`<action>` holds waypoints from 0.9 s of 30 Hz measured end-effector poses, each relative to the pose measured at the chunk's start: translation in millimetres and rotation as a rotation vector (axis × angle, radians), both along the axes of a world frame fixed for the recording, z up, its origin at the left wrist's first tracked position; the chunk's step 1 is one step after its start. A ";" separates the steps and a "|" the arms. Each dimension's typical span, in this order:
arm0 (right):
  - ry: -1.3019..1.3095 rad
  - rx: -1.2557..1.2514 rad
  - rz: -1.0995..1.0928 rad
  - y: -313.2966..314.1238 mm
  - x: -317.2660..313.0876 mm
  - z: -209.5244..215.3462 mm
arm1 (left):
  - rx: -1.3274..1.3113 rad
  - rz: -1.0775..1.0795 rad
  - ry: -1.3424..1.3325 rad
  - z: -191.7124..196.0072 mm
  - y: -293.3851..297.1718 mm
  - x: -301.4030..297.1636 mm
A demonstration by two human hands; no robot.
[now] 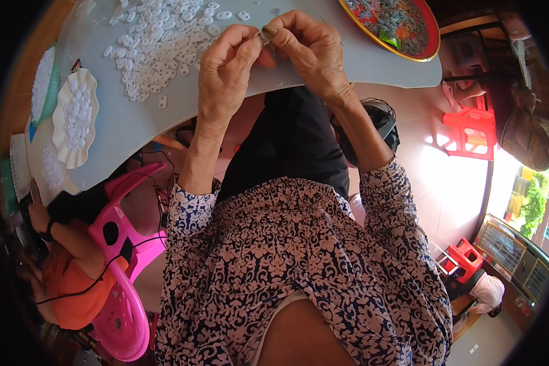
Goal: Assembling small plastic and metal components by hand at a workbench.
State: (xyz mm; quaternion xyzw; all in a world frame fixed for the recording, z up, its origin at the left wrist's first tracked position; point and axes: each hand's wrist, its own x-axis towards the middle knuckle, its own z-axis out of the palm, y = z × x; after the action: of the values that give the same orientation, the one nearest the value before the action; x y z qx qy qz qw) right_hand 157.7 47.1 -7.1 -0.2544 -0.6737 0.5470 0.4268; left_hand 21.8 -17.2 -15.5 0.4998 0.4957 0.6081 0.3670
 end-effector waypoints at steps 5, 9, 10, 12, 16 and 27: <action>-0.051 0.001 -0.070 -4.3 -4.6 1.1 | 0.018 0.020 -0.032 0.2 -0.4 1.8; -0.036 0.021 -0.110 -5.3 -5.7 -0.2 | -0.005 0.003 -0.053 -2.5 0.9 0.8; -0.030 0.027 -0.102 -6.0 -6.2 0.7 | 0.001 0.011 -0.048 -3.3 0.0 0.3; -0.043 0.022 -0.070 -6.0 -5.2 2.4 | 0.036 0.002 -0.081 -1.5 -0.5 0.6; -0.013 0.042 -0.083 1.0 -2.1 -7.2 | -0.010 0.113 0.198 12.5 -1.7 -8.0; 0.084 -0.157 0.018 -5.9 -3.4 0.3 | 0.197 0.154 1.320 11.9 47.9 -78.9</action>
State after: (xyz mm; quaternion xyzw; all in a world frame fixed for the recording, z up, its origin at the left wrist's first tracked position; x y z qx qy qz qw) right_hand 154.2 41.2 -6.9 -0.2580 -0.6123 0.6122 0.4286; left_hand -57.1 30.8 -3.6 0.7611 0.5927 0.2416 -0.1050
